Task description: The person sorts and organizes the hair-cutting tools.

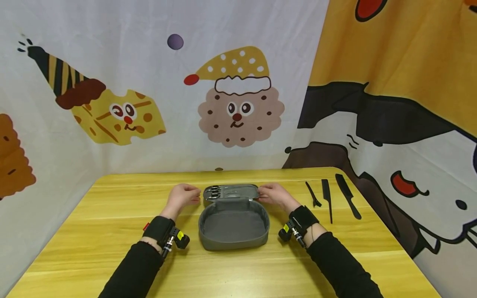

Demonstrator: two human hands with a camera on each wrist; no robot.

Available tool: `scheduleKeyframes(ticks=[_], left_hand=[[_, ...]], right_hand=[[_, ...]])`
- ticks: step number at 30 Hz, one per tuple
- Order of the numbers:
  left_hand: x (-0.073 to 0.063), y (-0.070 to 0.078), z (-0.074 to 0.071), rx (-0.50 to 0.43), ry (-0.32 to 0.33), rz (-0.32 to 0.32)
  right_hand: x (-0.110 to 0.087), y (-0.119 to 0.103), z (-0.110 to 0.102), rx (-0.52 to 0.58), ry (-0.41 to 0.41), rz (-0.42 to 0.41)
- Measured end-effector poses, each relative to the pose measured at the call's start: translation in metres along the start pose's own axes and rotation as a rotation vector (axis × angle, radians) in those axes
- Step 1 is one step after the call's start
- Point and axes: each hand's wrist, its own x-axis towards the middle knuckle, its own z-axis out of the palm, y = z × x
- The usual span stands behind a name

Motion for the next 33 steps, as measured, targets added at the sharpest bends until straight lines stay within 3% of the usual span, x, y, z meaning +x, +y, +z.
scheduleKeyframes(ticks=[6, 15, 22, 33], left_hand=[[-0.009, 0.001, -0.007, 0.131, 0.0, 0.079], [-0.023, 0.001, -0.015, 0.335, -0.011, 0.199], [-0.032, -0.006, -0.022, 0.414, 0.026, 0.343], [-0.05, 0.006, -0.029, 0.659, 0.053, 0.462]], right_hand=[[-0.012, -0.004, -0.005, -0.183, -0.013, -0.084], [-0.03, -0.008, -0.01, -0.432, 0.051, -0.186], [-0.042, -0.007, -0.021, -0.555, 0.064, -0.28], [-0.06, -0.001, -0.043, -0.69, 0.113, -0.378]])
